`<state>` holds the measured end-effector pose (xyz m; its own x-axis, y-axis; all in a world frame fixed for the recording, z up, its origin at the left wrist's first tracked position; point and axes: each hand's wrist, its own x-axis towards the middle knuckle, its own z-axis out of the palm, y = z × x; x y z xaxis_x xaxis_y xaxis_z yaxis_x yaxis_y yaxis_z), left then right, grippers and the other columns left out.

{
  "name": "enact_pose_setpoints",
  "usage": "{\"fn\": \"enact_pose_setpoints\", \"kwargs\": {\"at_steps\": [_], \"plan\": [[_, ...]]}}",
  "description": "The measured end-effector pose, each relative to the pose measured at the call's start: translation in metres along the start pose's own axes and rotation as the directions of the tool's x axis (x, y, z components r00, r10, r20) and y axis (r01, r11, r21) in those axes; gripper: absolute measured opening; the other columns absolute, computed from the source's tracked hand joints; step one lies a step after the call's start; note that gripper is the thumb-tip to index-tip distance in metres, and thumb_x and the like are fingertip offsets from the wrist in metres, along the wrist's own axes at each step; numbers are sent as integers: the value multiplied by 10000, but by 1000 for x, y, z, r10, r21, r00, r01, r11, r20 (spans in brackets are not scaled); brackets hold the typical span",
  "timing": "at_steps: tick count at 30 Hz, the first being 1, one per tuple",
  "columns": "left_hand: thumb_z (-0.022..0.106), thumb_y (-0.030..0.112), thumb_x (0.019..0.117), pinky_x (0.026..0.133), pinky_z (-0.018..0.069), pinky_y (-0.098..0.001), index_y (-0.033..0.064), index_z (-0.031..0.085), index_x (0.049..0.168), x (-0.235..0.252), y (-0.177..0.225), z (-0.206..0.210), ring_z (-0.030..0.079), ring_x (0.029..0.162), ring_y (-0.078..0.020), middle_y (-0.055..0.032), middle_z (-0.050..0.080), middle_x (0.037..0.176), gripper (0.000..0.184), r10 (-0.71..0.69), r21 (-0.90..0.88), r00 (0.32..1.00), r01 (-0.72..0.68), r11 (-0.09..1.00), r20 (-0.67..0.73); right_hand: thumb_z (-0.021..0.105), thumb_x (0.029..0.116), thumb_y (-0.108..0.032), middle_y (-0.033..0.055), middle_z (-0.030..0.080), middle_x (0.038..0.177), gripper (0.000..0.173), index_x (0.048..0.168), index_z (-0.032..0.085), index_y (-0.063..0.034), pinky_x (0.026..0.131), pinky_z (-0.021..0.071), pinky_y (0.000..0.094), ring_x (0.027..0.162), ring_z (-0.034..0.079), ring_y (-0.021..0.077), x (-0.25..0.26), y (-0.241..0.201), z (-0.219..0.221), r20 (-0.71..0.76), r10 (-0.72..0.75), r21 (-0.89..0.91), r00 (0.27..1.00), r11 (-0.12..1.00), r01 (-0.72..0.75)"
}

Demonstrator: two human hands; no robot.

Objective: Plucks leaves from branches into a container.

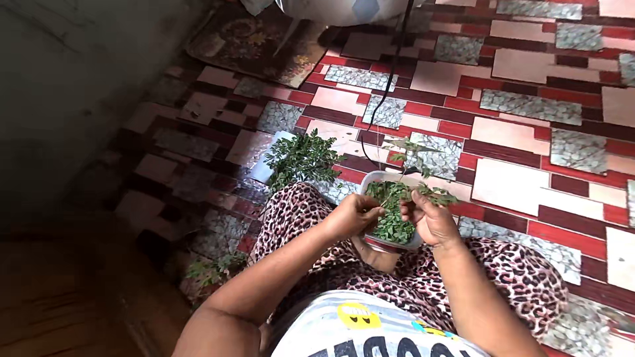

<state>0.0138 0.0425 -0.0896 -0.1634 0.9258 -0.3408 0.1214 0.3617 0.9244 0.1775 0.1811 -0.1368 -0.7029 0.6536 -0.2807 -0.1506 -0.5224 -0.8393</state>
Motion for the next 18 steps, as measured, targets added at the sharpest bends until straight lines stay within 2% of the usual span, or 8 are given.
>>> {"fn": "enact_pose_setpoints", "kwargs": {"at_steps": [2, 4, 5, 7, 10, 13, 15, 18], "plan": [[631, 103, 1009, 701, 611, -266, -21, 658, 1142, -7, -7, -6, 687, 724, -85, -32, 704, 911, 183, -31, -144, 996, 42, 989, 79, 501, 1033, -8, 64, 721, 839, 132, 1093, 618, -23, 639, 612, 272, 667, 697, 135, -3, 2, 7, 58, -2, -36, 998, 999, 4], [574, 95, 1017, 781, 619, -328, 5, 587, 1309, -3, -14, -14, 715, 851, -147, -58, 714, 1059, 306, -62, -348, 970, 144, 926, 237, 565, 990, 32, 60, 715, 874, 132, 1106, 616, -6, 689, 622, 283, 711, 704, 139, -3, 8, 7, 132, -23, -126, 991, 991, 40], [499, 151, 1047, 783, 615, -323, 29, 585, 1298, 3, -19, -16, 721, 862, -146, -52, 725, 1060, 292, -75, -407, 955, 193, 893, 288, 596, 970, 31, 56, 716, 886, 140, 1103, 629, -2, 703, 617, 279, 728, 701, 133, -2, 11, 5, 156, -28, -183, 987, 982, 56], [348, 271, 1106, 708, 603, -275, 44, 633, 1151, 22, -26, -16, 714, 792, -122, -38, 733, 955, 367, -128, -449, 940, 267, 853, 315, 642, 940, 10, 39, 710, 897, 158, 1097, 655, -6, 714, 594, 264, 746, 676, 111, 2, 15, -1, 180, -49, -278, 983, 956, 98], [385, 289, 1125, 597, 589, -245, -2, 650, 1029, 50, -20, -6, 701, 662, -111, -56, 725, 824, 406, -206, -393, 938, 306, 867, 278, 675, 922, -8, 46, 704, 933, 186, 1107, 666, -10, 728, 591, 267, 772, 671, 113, 7, 14, -14, 163, -59, -345, 985, 932, 113], [397, 238, 1121, 488, 464, -169, 8, 655, 1026, 63, -13, -2, 570, 532, -20, -20, 717, 799, 358, -160, -354, 956, 243, 903, 247, 564, 1002, -74, 48, 710, 943, 173, 1134, 661, -18, 713, 585, 275, 764, 674, 119, 9, 8, -24, 135, -78, -258, 988, 960, 111], [351, 265, 1127, 448, 372, -148, 25, 659, 1049, 67, -18, -1, 456, 478, 11, 12, 673, 754, 399, -111, -426, 963, 210, 880, 244, 405, 1085, -191, 74, 706, 1009, 319, 1188, 651, -15, 719, 592, 295, 785, 681, 142, 12, 6, -29, 70, -65, -135, 995, 988, 74], [342, 323, 1123, 461, 367, -147, 20, 659, 1162, 62, -22, 3, 436, 501, 4, 10, 648, 792, 440, -112, -550, 979, 188, 814, 170, 296, 1127, -259, 97, 694, 1060, 379, 1286, 553, -31, 711, 595, 333, 816, 694, 180, 13, 6, -34, -79, 22, -65, 997, 998, -27]]}}
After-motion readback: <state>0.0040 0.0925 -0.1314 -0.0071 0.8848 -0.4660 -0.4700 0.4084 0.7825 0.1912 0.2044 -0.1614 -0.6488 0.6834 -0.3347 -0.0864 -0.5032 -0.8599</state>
